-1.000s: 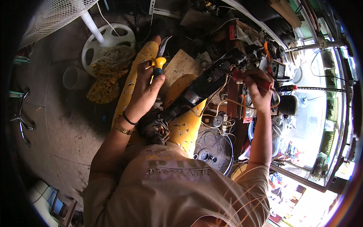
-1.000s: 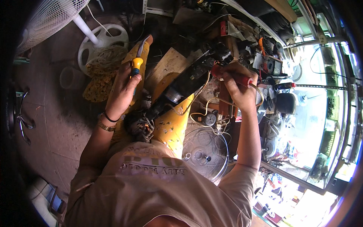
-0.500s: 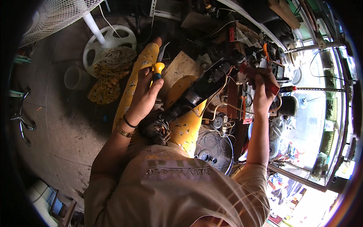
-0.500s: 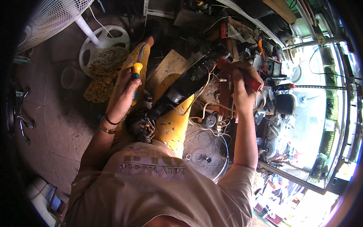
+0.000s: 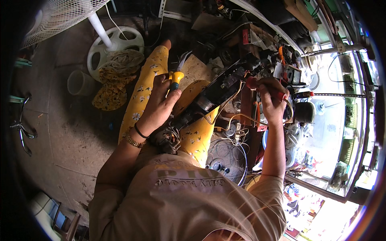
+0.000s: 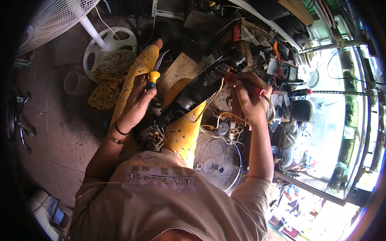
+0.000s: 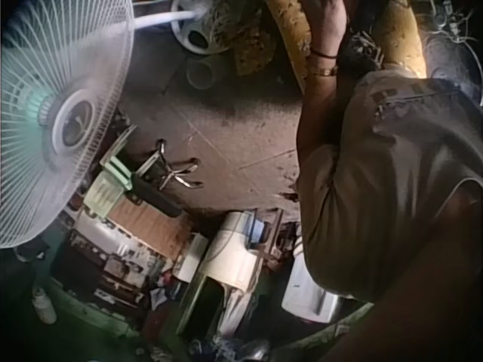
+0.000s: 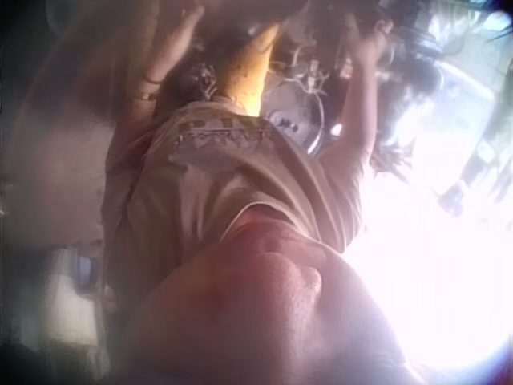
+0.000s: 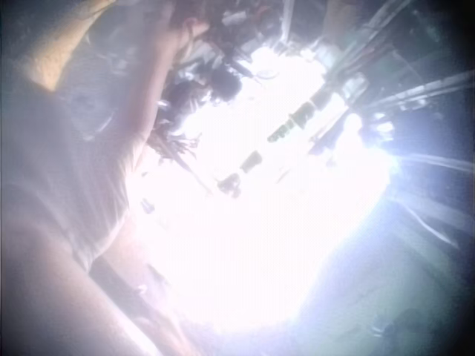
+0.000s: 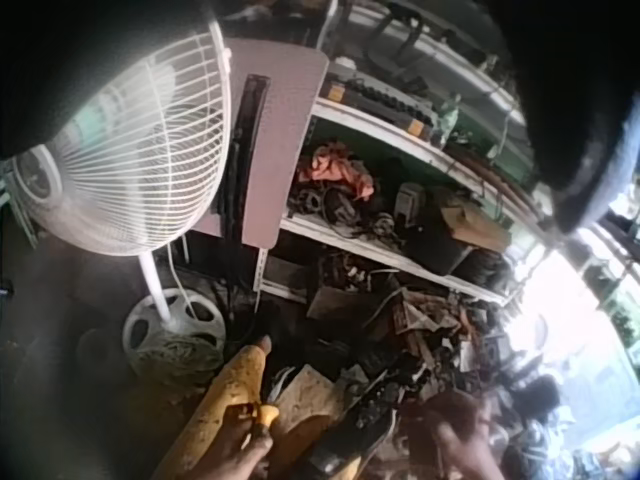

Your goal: The person solders a wire onto a motor assembly and uses a screwdriver to manipulate internal components while repairing an appliance.

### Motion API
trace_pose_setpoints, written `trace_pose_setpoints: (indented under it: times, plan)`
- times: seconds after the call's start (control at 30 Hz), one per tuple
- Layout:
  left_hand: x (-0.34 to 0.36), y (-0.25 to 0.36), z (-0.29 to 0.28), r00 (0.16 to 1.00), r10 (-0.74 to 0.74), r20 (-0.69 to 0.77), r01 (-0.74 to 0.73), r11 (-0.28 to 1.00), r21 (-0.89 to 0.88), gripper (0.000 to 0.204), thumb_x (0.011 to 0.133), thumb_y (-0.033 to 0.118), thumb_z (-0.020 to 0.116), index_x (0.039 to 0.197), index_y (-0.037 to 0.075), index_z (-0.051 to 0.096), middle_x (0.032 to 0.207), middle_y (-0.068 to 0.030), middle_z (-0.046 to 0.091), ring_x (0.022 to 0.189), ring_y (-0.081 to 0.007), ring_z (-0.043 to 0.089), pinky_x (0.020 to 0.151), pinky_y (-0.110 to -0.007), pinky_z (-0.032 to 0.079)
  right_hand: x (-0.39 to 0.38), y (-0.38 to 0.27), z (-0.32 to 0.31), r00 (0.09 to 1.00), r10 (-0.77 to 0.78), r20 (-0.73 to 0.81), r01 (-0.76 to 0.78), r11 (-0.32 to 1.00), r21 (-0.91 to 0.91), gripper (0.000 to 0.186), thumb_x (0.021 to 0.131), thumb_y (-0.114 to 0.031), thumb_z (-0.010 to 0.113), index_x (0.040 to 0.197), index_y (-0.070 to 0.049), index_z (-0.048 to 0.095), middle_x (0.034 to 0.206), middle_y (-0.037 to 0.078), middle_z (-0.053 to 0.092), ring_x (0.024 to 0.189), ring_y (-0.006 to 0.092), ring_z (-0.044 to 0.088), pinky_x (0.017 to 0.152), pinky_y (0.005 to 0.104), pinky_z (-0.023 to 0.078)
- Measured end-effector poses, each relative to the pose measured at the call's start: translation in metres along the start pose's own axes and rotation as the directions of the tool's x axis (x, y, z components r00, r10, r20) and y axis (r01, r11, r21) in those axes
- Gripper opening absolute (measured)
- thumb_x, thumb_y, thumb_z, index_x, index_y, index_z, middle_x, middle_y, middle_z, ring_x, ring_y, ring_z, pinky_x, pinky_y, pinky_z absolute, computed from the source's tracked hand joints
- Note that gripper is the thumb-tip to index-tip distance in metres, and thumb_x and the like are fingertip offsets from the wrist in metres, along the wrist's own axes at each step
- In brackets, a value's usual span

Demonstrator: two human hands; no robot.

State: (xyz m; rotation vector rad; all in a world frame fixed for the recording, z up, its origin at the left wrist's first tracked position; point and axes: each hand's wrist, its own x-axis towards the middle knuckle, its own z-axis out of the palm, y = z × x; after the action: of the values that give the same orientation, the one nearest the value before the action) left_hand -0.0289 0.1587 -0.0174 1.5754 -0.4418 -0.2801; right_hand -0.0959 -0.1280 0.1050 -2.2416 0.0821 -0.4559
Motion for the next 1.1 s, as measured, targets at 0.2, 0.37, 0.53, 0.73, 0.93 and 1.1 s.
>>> trace_pose_setpoints:
  times: [0.2, 0.37, 0.53, 0.73, 0.93, 1.1]
  plan:
    - [-0.001, -0.003, 0.000, 0.999, -0.039, 0.009, 0.039, 0.999, 0.019, 0.030, 0.093, 0.022, 0.054, 0.112, -0.002, 0.052, 0.120, -0.0183, 0.041, 0.117, -0.0327, 0.041, 0.099, -0.041, 0.035, 0.001, 0.005, 0.000, 1.000, 0.016, 0.021, -0.015, 1.000, -0.019, 0.011, 0.083, -0.004, 0.059, 0.090, 0.002, 0.065, 0.076, 0.006, 0.067, 0.066, 0.0076, 0.059, 0.063, 0.0223, 0.046]
    - [-0.001, -0.004, 0.000, 1.000, -0.023, 0.014, 0.023, 1.000, 0.017, 0.029, 0.093, 0.021, 0.055, 0.111, -0.002, 0.052, 0.121, -0.0192, 0.040, 0.117, -0.0331, 0.041, 0.099, -0.041, 0.035, 0.002, 0.004, 0.003, 1.000, 0.018, 0.023, -0.019, 0.999, 0.031, 0.012, 0.084, -0.003, 0.058, 0.091, 0.002, 0.065, 0.076, 0.007, 0.068, 0.066, 0.0080, 0.059, 0.063, 0.0224, 0.046]
    - [-0.005, -0.004, 0.003, 1.000, -0.010, -0.002, 0.010, 1.000, 0.015, 0.030, 0.093, 0.021, 0.055, 0.111, -0.002, 0.051, 0.121, -0.0199, 0.039, 0.116, -0.0336, 0.041, 0.098, -0.041, 0.035, 0.000, 0.008, 0.010, 0.998, 0.056, -0.018, -0.054, 0.995, 0.086, 0.011, 0.085, -0.003, 0.057, 0.091, 0.003, 0.064, 0.078, 0.007, 0.068, 0.066, 0.0084, 0.059, 0.063, 0.0228, 0.046]
    - [-0.005, -0.004, 0.002, 0.999, -0.042, -0.010, 0.041, 0.998, -0.056, 0.033, 0.093, 0.023, 0.054, 0.113, -0.004, 0.051, 0.121, -0.0199, 0.040, 0.117, -0.0345, 0.040, 0.100, -0.041, 0.033, -0.005, 0.021, 0.017, 0.897, 0.365, -0.249, -0.190, 0.828, 0.527, 0.012, 0.093, -0.013, 0.054, 0.092, -0.002, 0.059, 0.082, 0.007, 0.067, 0.066, 0.0097, 0.060, 0.059, 0.0217, 0.045]
    - [-0.010, -0.003, -0.007, 0.995, -0.099, -0.019, 0.099, 0.995, -0.012, 0.034, 0.093, 0.023, 0.054, 0.114, -0.004, 0.052, 0.122, -0.0191, 0.041, 0.118, -0.0338, 0.040, 0.101, -0.041, 0.033, -0.003, 0.004, 0.015, 0.916, 0.199, -0.347, -0.066, 0.931, 0.359, 0.014, 0.093, -0.013, 0.052, 0.097, -0.001, 0.057, 0.083, 0.010, 0.067, 0.061, 0.0115, 0.059, 0.052, 0.0232, 0.044]
    - [-0.011, 0.000, -0.008, 0.996, -0.090, -0.010, 0.090, 0.996, -0.012, 0.033, 0.093, 0.022, 0.053, 0.114, -0.004, 0.053, 0.122, -0.0189, 0.041, 0.118, -0.0333, 0.040, 0.101, -0.041, 0.032, -0.013, 0.007, 0.004, 0.969, 0.137, -0.206, -0.078, 0.960, 0.270, 0.010, 0.092, -0.008, 0.054, 0.096, 0.000, 0.059, 0.085, 0.008, 0.066, 0.065, 0.0098, 0.058, 0.058, 0.0225, 0.044]
